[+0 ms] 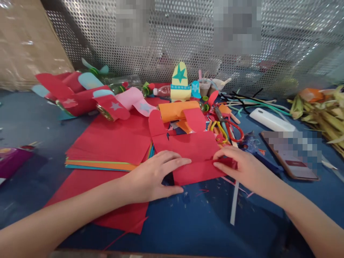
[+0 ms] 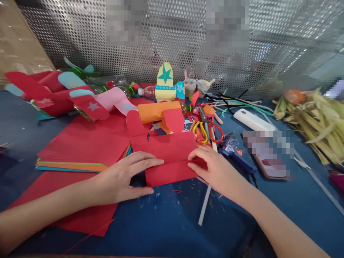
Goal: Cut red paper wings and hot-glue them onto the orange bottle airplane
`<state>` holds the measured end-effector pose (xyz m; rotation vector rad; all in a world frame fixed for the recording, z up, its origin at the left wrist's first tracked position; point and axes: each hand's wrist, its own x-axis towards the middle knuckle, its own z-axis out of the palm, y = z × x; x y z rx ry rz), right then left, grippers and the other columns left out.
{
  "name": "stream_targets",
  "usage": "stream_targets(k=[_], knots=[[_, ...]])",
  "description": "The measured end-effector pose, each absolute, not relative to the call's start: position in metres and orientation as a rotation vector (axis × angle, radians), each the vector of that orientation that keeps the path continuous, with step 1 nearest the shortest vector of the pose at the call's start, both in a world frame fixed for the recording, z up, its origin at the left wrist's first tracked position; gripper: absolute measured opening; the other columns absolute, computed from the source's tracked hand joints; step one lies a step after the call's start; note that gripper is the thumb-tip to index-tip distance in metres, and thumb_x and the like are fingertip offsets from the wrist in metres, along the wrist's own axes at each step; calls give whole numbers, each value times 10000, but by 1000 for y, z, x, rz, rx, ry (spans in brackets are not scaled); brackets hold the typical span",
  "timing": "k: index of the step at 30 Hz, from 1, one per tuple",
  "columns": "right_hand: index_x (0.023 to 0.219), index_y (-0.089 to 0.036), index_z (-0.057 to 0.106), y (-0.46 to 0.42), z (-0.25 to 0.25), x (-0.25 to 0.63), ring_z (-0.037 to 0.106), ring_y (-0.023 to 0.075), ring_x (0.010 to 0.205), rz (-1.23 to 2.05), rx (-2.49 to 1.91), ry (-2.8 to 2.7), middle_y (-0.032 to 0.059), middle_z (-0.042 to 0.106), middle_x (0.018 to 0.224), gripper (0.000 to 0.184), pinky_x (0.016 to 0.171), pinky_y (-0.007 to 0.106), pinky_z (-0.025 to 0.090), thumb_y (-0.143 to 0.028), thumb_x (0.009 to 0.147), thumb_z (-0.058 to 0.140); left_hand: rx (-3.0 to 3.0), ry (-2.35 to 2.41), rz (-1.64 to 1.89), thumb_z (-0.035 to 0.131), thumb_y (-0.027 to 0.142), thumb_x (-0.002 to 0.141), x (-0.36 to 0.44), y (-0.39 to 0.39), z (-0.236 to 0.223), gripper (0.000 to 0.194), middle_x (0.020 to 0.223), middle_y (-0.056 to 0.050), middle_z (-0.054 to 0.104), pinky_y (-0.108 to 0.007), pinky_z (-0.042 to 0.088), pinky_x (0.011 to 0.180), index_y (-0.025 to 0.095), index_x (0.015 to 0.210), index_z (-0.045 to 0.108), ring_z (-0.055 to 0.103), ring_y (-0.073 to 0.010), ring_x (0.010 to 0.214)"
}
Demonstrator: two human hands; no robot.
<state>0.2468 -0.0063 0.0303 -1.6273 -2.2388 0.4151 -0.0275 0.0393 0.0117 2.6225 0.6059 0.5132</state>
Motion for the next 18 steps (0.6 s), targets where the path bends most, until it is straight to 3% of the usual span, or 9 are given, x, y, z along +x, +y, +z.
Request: stream_targets(k=[5, 9, 13, 18], knots=[[967, -256, 616, -5, 33, 256, 663, 177, 766, 676, -1601, -1969, 28, 692, 968, 132, 718, 325, 556, -324, 891, 531, 2637, 590, 585, 669, 283, 824, -28, 41, 14, 427, 1309, -145, 425, -414, 464, 990, 211, 1226, 543, 476, -253, 1210], [986, -257, 614, 0, 31, 258, 657, 194, 909, 813, -1543, -1784, 35, 686, 1009, 142, 716, 315, 558, -325, 887, 539, 2800, 529, 704, 646, 233, 842, -25, 42, 20, 393, 1340, -146, 415, -465, 463, 971, 238, 1225, 557, 439, -286, 1233], [948, -233, 603, 5, 33, 256, 661, 182, 914, 944, -1483, -1603, 42, 684, 997, 142, 690, 280, 559, -337, 860, 563, 2863, 506, 1042, 592, 99, 863, -16, 49, 33, 249, 1087, -78, 588, -384, 498, 914, 215, 1082, 627, 537, -203, 1073], [887, -217, 642, 4, 39, 259, 688, 203, 864, 888, -1465, -1595, 61, 714, 950, 184, 732, 328, 570, -378, 861, 557, 2859, 408, 1192, 551, 106, 892, -4, 65, 55, 179, 933, -41, 641, -336, 533, 822, 208, 1016, 631, 598, -171, 930]])
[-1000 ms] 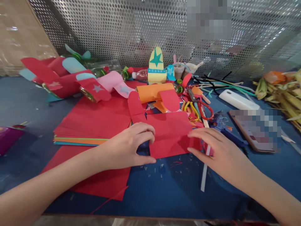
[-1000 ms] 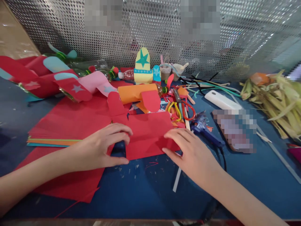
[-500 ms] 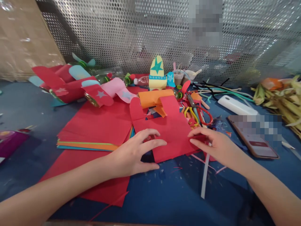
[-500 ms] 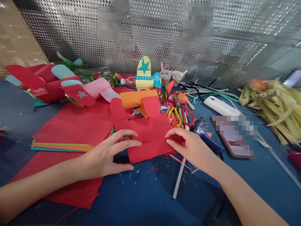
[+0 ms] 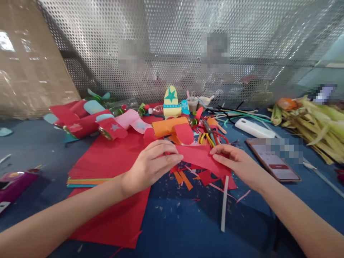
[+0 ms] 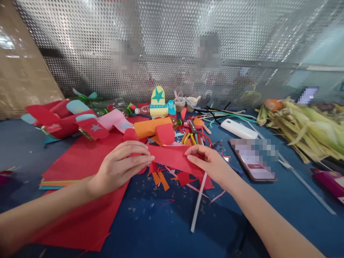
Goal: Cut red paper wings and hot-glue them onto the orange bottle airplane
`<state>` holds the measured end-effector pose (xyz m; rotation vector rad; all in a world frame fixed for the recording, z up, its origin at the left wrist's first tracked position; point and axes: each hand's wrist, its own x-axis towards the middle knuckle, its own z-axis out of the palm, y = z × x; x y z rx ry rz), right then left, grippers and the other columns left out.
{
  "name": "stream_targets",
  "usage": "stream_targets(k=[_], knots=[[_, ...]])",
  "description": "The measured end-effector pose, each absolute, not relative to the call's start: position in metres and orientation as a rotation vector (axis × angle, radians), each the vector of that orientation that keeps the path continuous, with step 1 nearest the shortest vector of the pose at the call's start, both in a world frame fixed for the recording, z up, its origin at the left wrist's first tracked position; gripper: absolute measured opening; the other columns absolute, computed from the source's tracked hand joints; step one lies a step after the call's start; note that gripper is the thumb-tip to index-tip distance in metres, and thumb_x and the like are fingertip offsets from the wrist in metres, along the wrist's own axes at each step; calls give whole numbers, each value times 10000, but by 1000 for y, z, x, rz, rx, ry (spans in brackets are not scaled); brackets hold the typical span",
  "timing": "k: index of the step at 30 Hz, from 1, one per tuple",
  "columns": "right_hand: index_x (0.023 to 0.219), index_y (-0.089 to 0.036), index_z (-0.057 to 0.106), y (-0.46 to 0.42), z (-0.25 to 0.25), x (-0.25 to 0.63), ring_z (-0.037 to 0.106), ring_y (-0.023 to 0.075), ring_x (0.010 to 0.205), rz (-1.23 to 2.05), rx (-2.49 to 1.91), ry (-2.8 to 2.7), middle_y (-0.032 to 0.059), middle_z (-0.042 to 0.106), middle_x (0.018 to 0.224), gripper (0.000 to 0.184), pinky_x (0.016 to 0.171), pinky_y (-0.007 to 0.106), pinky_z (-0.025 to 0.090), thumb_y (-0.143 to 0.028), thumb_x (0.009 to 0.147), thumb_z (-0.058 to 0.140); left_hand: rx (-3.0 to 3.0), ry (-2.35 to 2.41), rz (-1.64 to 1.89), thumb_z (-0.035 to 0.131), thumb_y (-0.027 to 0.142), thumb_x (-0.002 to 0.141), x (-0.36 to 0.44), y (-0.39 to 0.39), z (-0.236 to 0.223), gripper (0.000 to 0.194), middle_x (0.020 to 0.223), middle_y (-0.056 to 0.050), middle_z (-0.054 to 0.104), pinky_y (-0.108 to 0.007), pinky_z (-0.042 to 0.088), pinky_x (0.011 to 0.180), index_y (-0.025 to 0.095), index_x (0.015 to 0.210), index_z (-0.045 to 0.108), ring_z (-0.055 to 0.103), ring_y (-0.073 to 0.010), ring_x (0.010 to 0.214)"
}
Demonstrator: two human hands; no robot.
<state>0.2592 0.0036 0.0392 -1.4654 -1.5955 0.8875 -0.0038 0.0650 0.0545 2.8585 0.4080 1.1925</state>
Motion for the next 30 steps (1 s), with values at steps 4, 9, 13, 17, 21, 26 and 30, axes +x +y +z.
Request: stream_targets(k=[4, 9, 13, 17, 21, 26, 30], knots=[[942, -263, 700, -3, 54, 261, 571, 238, 1171, 567, -1410, -1658, 65, 660, 1187, 279, 951, 422, 485, -420, 917, 471, 2836, 399, 1311, 559, 104, 888, 8, 74, 71, 139, 917, -42, 647, -339, 516, 834, 191, 968, 632, 604, -167, 920], [979, -251, 681, -11, 83, 247, 670, 203, 1000, 138, -1335, -1891, 40, 726, 1055, 151, 885, 338, 541, -292, 875, 579, 2753, 461, 1356, 535, 121, 903, 22, 73, 88, 105, 878, -37, 666, -323, 503, 856, 165, 909, 629, 602, -154, 908], [903, -266, 696, -9, 99, 239, 715, 192, 787, -20, -1376, -1833, 6, 761, 883, 149, 666, 270, 579, -282, 887, 549, 2311, 620, 1384, 573, 197, 880, 23, 72, 97, 79, 885, -23, 683, -269, 536, 769, 169, 942, 614, 634, -130, 827], [869, -285, 698, -5, 103, 241, 709, 194, 683, 247, -1378, -1764, -6, 758, 784, 179, 568, 259, 563, -413, 866, 571, 1923, 643, 1201, 600, 267, 845, 13, 72, 103, 116, 812, -15, 676, -253, 553, 654, 157, 879, 601, 645, -131, 728], [1031, -311, 671, 1, 91, 238, 730, 217, 754, 1144, -1269, -1660, 20, 765, 875, 371, 553, 281, 577, -523, 936, 382, 1777, 672, 1066, 597, 261, 838, 2, 70, 98, 101, 786, -2, 657, -239, 541, 628, 161, 833, 611, 632, -122, 698], [1225, -312, 571, 3, 72, 208, 710, 200, 908, 1801, -940, -1528, 46, 732, 1033, 465, 797, 364, 560, -414, 996, 179, 1834, 673, 919, 570, 221, 847, -6, 59, 89, 126, 883, -41, 658, -265, 530, 688, 157, 907, 661, 631, -149, 805], [1180, -291, 580, -1, 60, 185, 720, 207, 832, 1834, -939, -1462, 54, 737, 965, 348, 730, 354, 573, -384, 949, 337, 1953, 686, 813, 584, 225, 843, -14, 46, 87, 190, 891, -39, 613, -257, 499, 692, 168, 991, 689, 596, -139, 792]])
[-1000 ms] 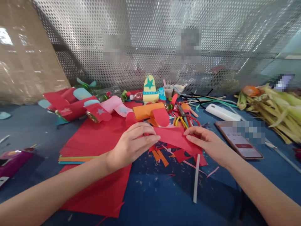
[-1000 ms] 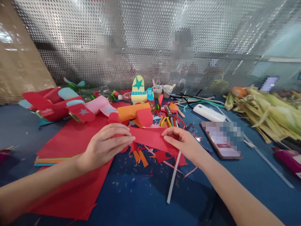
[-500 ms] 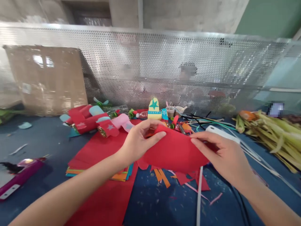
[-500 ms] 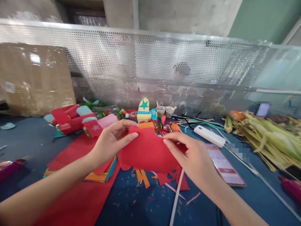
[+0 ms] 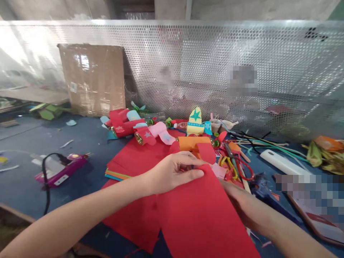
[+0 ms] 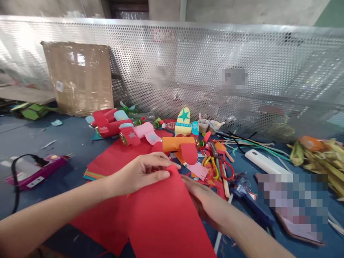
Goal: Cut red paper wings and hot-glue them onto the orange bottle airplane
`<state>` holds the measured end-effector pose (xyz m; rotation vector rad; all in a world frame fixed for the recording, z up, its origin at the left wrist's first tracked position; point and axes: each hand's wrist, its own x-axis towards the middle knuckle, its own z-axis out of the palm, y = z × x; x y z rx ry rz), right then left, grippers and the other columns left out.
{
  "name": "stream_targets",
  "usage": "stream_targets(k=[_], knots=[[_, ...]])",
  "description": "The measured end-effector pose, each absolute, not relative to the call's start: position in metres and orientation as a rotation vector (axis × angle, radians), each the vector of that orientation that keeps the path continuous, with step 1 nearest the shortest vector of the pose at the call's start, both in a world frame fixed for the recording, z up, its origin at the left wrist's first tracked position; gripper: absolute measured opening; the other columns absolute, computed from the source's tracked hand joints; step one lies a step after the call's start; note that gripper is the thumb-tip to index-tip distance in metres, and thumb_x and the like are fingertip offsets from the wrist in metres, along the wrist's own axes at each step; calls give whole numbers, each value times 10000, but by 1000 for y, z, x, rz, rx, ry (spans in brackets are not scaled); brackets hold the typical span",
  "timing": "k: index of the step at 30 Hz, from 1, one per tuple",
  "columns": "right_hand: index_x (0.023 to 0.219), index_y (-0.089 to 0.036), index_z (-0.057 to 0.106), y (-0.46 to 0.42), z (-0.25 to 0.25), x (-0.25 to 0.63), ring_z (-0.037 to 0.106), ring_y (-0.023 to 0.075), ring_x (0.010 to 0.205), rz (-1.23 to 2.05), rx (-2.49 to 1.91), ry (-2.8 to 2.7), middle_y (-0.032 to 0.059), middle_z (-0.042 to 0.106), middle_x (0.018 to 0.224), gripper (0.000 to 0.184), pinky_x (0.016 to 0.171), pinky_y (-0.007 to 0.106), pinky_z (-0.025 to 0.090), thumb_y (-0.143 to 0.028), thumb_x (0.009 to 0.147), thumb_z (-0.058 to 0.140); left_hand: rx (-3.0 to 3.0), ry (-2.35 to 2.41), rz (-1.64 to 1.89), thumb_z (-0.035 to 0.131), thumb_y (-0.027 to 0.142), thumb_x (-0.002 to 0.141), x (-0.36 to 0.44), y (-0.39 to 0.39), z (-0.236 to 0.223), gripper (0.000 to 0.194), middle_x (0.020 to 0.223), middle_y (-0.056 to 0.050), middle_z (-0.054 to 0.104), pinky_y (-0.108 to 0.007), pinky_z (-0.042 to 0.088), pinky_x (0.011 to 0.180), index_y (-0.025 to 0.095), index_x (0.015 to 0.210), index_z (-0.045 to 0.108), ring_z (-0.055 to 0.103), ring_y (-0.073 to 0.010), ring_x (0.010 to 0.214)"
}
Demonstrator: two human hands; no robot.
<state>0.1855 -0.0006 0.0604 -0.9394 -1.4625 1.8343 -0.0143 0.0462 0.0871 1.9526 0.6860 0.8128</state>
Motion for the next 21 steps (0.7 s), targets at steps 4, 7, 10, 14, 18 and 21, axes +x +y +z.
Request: stream_targets(k=[4, 7, 10, 14, 18, 21], knots=[[1186, -335, 466, 1, 41, 184, 708, 181, 786, 1671, -972, -1497, 15, 694, 992, 321, 687, 308, 571, -339, 869, 518, 1747, 803, 681, 661, 262, 783, -27, 44, 72, 379, 879, 14, 560, -208, 455, 595, 227, 1155, 598, 541, -69, 610], [1176, -330, 437, 4, 25, 189, 676, 167, 751, 1398, -1091, -1684, 7, 633, 927, 268, 637, 279, 564, -340, 910, 465, 1654, 914, 627, 707, 259, 727, -39, 49, 57, 434, 907, 19, 571, -194, 429, 568, 239, 1140, 578, 507, -49, 564], [1118, -293, 531, 4, 14, 191, 651, 172, 824, 1101, -1260, -1906, 32, 626, 979, 217, 672, 280, 557, -316, 917, 450, 1648, 985, 517, 724, 260, 701, -53, 53, 45, 372, 870, 17, 590, -192, 414, 563, 208, 1050, 607, 472, -51, 553], [1001, -265, 641, -1, 10, 186, 663, 190, 882, 1007, -1317, -2143, 42, 686, 1000, 204, 730, 315, 555, -244, 891, 470, 1659, 980, 311, 709, 264, 722, -64, 52, 37, 348, 859, 5, 618, -204, 429, 616, 206, 1052, 613, 526, -86, 631], [994, -263, 665, -2, 11, 181, 675, 192, 915, 927, -1319, -2198, 39, 710, 1009, 220, 767, 326, 554, -218, 890, 476, 1837, 991, 279, 655, 260, 767, -66, 53, 35, 240, 830, 0, 641, -210, 436, 651, 213, 1003, 667, 580, -133, 729], [987, -257, 661, 1, 11, 180, 683, 182, 889, 879, -1336, -2191, 29, 719, 986, 217, 760, 319, 554, -214, 893, 470, 1981, 980, 254, 611, 255, 801, -66, 55, 37, 206, 841, -2, 662, -195, 424, 617, 217, 978, 708, 582, -125, 701]])
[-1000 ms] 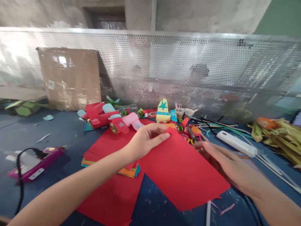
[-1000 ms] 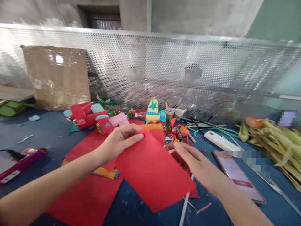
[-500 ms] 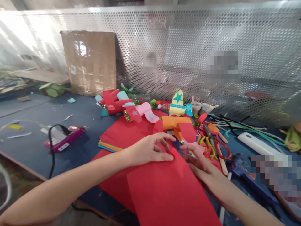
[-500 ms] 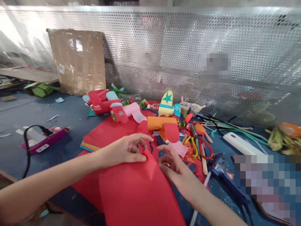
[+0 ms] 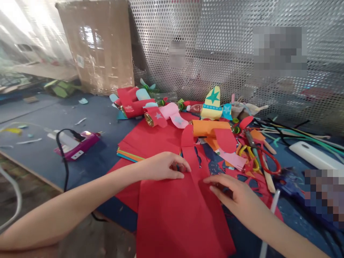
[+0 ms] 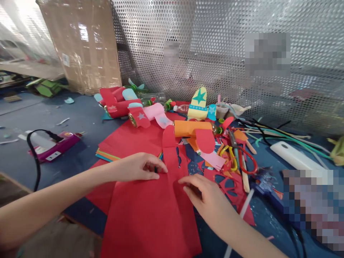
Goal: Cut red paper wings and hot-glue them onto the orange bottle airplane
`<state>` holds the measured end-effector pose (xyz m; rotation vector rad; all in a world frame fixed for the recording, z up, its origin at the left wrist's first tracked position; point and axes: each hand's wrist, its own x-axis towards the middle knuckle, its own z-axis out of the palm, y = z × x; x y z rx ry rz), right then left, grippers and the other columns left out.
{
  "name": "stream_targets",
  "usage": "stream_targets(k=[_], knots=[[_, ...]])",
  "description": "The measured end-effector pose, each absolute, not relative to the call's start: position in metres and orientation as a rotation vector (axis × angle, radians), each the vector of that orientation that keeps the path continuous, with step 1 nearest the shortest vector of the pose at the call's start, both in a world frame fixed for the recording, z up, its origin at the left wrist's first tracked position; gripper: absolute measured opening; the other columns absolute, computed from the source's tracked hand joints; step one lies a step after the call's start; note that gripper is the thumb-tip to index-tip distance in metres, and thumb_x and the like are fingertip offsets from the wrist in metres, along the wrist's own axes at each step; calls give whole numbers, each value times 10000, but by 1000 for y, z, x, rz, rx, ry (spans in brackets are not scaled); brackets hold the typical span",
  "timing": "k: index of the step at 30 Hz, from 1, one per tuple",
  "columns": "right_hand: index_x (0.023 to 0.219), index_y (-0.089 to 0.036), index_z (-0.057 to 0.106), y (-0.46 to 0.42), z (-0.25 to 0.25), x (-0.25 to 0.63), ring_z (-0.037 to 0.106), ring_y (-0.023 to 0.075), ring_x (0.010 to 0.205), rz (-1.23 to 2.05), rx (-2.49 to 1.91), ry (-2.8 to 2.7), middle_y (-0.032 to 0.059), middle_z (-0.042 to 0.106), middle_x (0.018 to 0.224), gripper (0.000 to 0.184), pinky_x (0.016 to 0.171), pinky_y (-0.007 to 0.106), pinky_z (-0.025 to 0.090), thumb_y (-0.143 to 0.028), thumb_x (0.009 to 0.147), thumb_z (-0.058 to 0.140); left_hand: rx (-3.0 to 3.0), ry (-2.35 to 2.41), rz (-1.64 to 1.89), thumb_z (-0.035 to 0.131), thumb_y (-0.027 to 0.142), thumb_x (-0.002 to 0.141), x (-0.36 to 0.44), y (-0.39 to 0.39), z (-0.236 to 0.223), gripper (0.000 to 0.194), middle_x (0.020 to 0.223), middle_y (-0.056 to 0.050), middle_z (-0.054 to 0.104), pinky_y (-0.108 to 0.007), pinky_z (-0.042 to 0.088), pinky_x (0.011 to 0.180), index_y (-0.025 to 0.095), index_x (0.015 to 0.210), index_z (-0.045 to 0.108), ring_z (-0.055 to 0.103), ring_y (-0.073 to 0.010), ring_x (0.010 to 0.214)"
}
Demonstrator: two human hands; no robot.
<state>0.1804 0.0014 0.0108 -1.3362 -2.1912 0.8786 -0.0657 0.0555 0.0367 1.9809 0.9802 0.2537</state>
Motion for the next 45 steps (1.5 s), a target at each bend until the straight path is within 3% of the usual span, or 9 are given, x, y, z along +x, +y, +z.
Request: stream_targets(k=[8, 12, 15, 19, 22, 25, 30, 40, 45], knots=[[1041, -264, 635, 6, 8, 184, 673, 171, 913, 956, -1272, -2120, 32, 699, 1031, 243, 759, 311, 562, -218, 888, 451, 2106, 1308, 469, 556, 226, 819, -68, 73, 53, 237, 765, -7, 644, -223, 454, 626, 169, 1030, 648, 598, -141, 663], [1050, -295, 630, 3, 7, 184, 663, 143, 880, 980, -1212, -2146, 14, 679, 1026, 267, 730, 276, 551, -173, 891, 453, 2457, 1427, 473, 592, 131, 750, -68, 85, 54, 400, 997, -58, 571, -325, 463, 816, 190, 1145, 584, 564, -194, 863], [1054, -299, 626, 2, 6, 184, 657, 140, 893, 981, -1193, -2138, 12, 671, 1034, 275, 736, 275, 547, -166, 894, 446, 2692, 1419, 353, 633, 233, 767, -67, 89, 56, 446, 1120, -91, 506, -434, 390, 947, 244, 1210, 583, 481, -268, 1034], [1048, -311, 625, 2, 5, 184, 652, 136, 894, 994, -1187, -2130, 3, 667, 1040, 273, 742, 276, 541, -168, 895, 450, 2772, 1443, 256, 623, 397, 796, -61, 87, 66, 431, 1058, -94, 578, -478, 376, 927, 270, 1208, 613, 472, -303, 1024], [1041, -310, 625, 2, 5, 183, 650, 140, 899, 1015, -1177, -2130, 4, 668, 1035, 276, 746, 282, 534, -163, 896, 442, 2801, 1494, 277, 611, 376, 817, -53, 83, 74, 270, 898, -72, 657, -499, 348, 936, 240, 1027, 710, 515, -299, 978], [1034, -290, 627, 2, 6, 182, 647, 140, 883, 1051, -1178, -2117, 12, 662, 1022, 265, 735, 279, 529, -156, 893, 447, 2871, 1463, 304, 612, 272, 821, -46, 80, 77, 185, 896, -79, 668, -459, 362, 953, 198, 951, 721, 547, -281, 985], [1025, -265, 630, 1, 9, 181, 631, 121, 863, 1093, -1169, -2101, 13, 651, 1005, 268, 734, 253, 514, -112, 881, 463, 2827, 1480, -31, 524, 33, 790, -43, 90, 63, 576, 1129, -136, 571, -346, 473, 765, 232, 1329, 496, 608, -255, 917], [1011, -241, 635, 0, 13, 182, 632, 159, 856, 986, -1178, -2079, 45, 663, 985, 217, 695, 286, 512, -173, 915, 453, 2641, 1168, 197, 610, 224, 773, -53, 122, 38, 330, 993, -93, 666, -362, 459, 860, 189, 1092, 684, 607, -265, 977], [991, -238, 636, 1, 13, 181, 639, 155, 815, 973, -1172, -2070, 41, 672, 957, 216, 694, 290, 522, -158, 900, 458, 2592, 1181, 272, 579, 147, 704, -59, 113, 39, 473, 1065, -75, 669, -348, 470, 874, 210, 1168, 646, 621, -249, 994]])
